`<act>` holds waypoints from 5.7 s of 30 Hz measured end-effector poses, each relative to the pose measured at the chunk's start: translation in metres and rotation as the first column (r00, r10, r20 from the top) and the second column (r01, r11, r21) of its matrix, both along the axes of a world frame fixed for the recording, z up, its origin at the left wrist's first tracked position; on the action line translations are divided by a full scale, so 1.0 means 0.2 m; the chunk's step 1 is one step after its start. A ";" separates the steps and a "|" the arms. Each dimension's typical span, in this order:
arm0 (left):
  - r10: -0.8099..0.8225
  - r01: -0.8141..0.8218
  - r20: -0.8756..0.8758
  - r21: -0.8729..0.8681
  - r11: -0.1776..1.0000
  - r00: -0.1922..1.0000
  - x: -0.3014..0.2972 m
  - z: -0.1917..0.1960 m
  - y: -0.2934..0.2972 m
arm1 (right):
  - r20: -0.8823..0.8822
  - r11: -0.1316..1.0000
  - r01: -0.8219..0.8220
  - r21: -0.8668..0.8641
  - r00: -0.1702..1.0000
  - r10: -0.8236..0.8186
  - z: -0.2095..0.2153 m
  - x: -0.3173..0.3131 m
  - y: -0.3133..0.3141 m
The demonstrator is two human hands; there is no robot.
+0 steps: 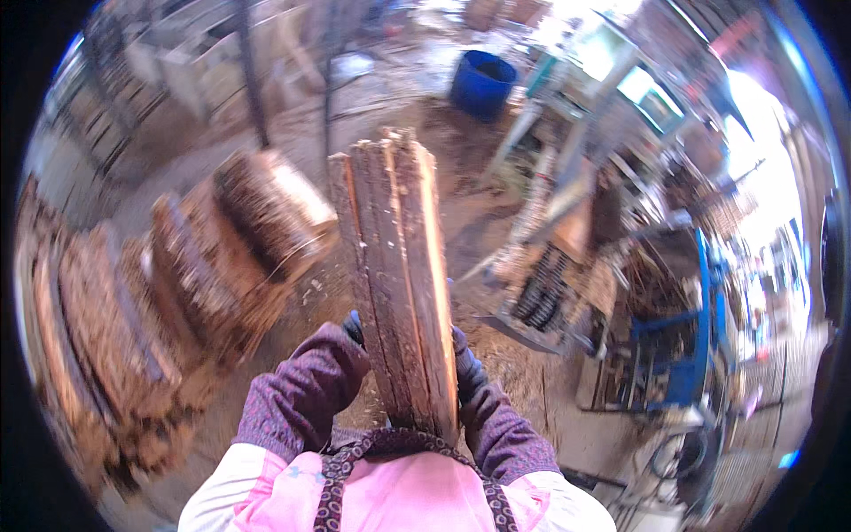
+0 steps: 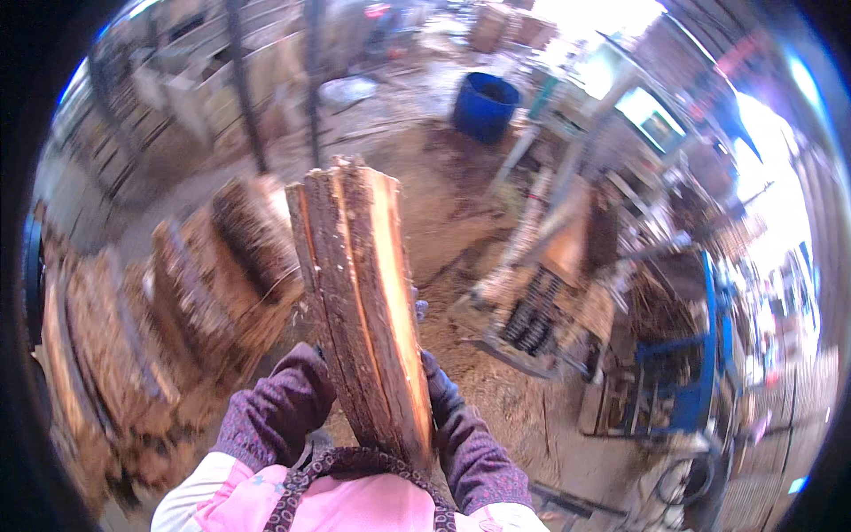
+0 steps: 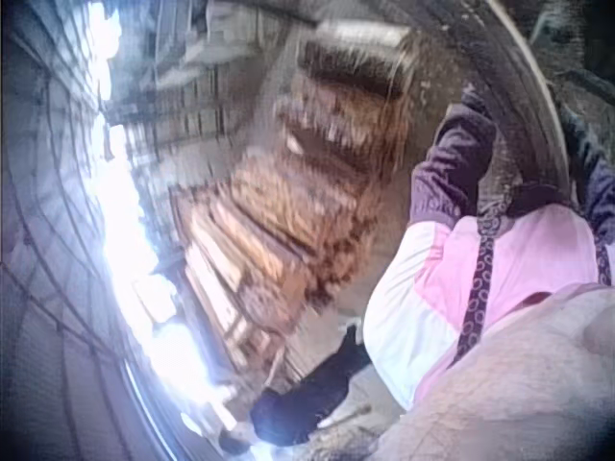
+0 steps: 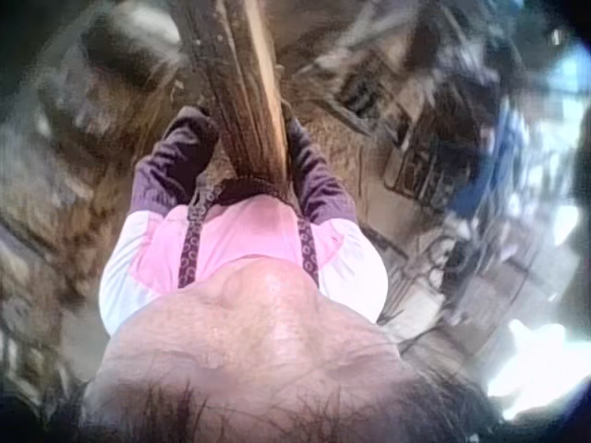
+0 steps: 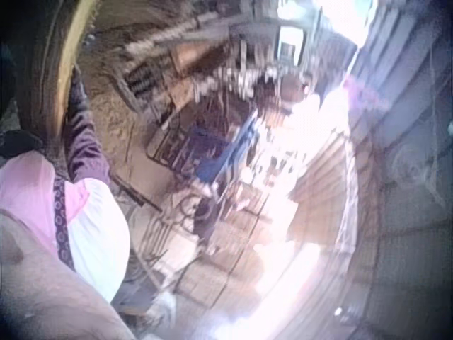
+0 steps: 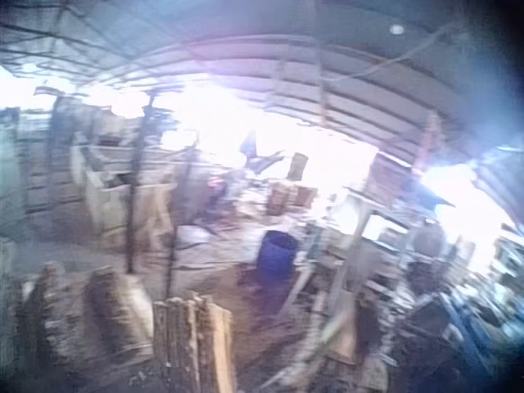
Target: The person picks up wood slabs from a stack and feeds them into a processing machine one at a time.
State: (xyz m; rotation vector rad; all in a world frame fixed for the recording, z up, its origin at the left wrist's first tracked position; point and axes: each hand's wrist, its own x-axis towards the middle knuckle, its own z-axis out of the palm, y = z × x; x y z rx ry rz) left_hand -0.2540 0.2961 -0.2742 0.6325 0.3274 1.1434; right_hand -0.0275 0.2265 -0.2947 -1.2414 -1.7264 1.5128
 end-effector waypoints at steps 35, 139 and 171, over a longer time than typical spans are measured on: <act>-0.154 -0.222 -0.898 -0.263 0.939 0.413 0.12 -0.57 -0.82 | 0.810 0.831 0.331 0.447 0.244 -0.533 0.37 0.89 1.21; 0.162 -0.314 -0.916 0.042 0.948 0.368 -2.17 -0.14 0.19 | -0.072 0.977 0.141 0.158 0.989 -0.131 0.02 -1.72 0.98; 0.997 -0.401 0.033 -0.914 0.061 0.075 -1.89 -1.19 -0.84 | -0.022 0.835 -0.487 -0.257 0.867 0.498 -0.66 -2.99 0.44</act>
